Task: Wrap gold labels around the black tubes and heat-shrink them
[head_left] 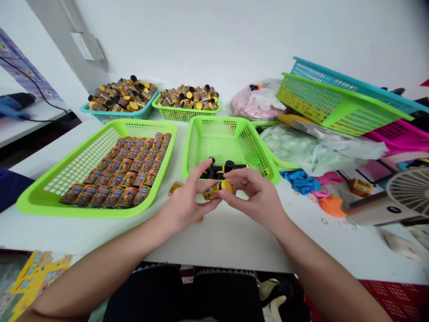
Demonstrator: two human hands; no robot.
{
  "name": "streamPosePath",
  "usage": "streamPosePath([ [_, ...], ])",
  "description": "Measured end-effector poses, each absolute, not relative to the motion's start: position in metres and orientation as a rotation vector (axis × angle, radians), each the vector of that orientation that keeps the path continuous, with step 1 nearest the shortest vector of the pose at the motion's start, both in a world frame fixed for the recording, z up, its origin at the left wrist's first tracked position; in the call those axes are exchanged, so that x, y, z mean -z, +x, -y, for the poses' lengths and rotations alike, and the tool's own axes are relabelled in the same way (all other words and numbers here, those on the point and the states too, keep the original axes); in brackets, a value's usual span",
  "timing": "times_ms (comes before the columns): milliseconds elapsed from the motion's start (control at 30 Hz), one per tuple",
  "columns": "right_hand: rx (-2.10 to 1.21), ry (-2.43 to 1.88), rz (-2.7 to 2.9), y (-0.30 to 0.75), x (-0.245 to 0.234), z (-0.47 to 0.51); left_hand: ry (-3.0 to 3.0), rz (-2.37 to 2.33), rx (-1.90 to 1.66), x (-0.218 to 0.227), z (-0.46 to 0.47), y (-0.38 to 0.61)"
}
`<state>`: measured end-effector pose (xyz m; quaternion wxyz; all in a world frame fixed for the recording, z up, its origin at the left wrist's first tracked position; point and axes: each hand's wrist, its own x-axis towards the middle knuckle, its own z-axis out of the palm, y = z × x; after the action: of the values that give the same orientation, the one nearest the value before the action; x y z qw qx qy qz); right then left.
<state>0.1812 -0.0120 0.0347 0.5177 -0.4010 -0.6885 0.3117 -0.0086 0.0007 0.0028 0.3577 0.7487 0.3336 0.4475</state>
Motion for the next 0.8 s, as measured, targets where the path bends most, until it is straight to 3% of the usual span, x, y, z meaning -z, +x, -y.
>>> streamPosePath([
  [100,-0.752,-1.184,1.616,0.179,-0.035,0.016,2.119,-0.840,-1.183,-0.001,0.003,-0.010],
  [200,-0.540,-1.292,1.665,0.186,-0.040,0.020,2.035,-0.881,-1.237,-0.003,0.005,-0.007],
  [400,0.098,-0.820,2.049,0.179,-0.032,0.022,1.496,-0.837,-1.252,-0.022,0.006,0.000],
  [500,0.293,-0.784,2.107,0.166,-0.020,0.021,1.377,-0.755,-1.215,-0.025,0.005,0.002],
  [800,0.126,-0.771,2.005,0.162,-0.022,0.033,1.168,-0.426,-0.731,-0.022,0.005,0.001],
])
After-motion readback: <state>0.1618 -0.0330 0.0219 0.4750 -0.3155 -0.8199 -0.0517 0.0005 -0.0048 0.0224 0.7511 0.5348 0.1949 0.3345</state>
